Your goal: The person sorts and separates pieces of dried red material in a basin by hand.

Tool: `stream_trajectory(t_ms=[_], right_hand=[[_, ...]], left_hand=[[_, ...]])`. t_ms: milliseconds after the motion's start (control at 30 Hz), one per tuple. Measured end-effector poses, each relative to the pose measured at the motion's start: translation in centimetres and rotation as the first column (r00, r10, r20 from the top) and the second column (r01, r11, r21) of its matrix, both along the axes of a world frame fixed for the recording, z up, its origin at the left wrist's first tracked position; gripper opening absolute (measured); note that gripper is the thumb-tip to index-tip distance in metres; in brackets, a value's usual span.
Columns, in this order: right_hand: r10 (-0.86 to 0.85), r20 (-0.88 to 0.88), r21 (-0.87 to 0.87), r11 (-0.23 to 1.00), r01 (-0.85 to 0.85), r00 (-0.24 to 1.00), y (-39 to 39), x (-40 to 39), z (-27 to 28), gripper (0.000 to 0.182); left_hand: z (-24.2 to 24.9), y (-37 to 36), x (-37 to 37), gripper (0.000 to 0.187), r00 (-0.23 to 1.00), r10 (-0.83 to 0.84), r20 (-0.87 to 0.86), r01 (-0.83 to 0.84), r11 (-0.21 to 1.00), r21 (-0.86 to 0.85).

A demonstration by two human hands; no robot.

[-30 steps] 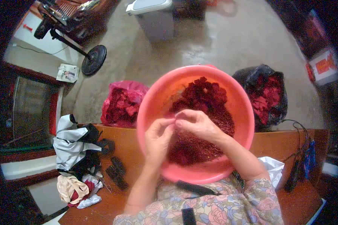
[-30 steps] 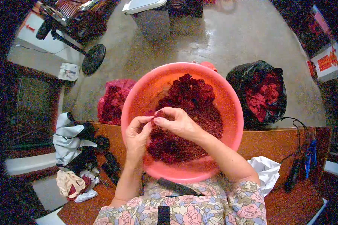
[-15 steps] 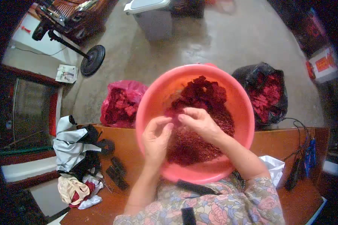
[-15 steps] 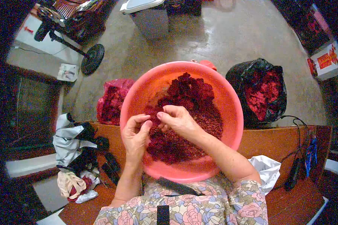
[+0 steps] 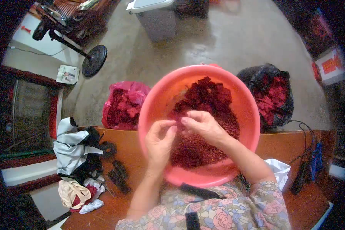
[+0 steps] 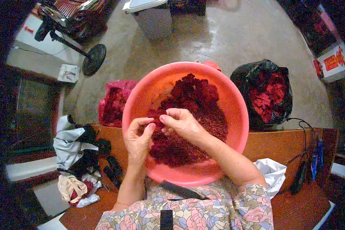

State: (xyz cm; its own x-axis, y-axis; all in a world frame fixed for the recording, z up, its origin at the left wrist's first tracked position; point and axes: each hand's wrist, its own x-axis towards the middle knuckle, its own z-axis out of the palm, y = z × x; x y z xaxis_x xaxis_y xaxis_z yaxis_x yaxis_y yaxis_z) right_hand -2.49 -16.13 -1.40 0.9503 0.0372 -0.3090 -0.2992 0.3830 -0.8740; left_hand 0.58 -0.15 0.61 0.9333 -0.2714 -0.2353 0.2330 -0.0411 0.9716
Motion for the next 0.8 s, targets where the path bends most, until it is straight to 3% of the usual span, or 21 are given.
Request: stream_trajectory(t_ms=[233,433,567,633,667,800], right_hand=[[0.035,0.049,-0.05,0.998,-0.033,0.998,0.0,0.0,-0.5,0.02],[0.033,0.131,-0.088,0.996,-0.022,0.991,0.1,0.0,-0.8,0.018],[-0.003,0.155,-0.116,0.993,0.021,0.988,0.4,-0.1,-0.6,0.015],[-0.009,0.286,-0.387,0.914,0.124,0.958,0.6,-0.2,-0.3,0.013],[0.003,0.348,-0.505,0.843,0.185,0.938,0.8,-0.2,-0.1,0.013],[0.089,0.57,-0.635,0.678,0.369,0.816,0.9,-0.1,0.1,0.012]], left_hand=[[0.1,0.0,0.0,0.013,0.999,-0.012,0.049,0.011,1.0,0.019],[0.7,-0.2,-0.2,0.014,0.999,0.017,-0.041,-0.018,0.999,-0.035],[-0.4,-0.2,-0.3,0.013,0.985,-0.008,0.174,-0.002,0.998,0.057],[-1.4,0.1,-0.1,0.012,0.956,-0.016,0.292,-0.008,0.997,0.08],[-1.5,0.3,-0.1,0.013,0.964,-0.024,0.263,0.0,0.996,0.09],[-0.9,0.3,-0.1,0.02,0.99,-0.01,0.139,0.003,0.999,0.053]])
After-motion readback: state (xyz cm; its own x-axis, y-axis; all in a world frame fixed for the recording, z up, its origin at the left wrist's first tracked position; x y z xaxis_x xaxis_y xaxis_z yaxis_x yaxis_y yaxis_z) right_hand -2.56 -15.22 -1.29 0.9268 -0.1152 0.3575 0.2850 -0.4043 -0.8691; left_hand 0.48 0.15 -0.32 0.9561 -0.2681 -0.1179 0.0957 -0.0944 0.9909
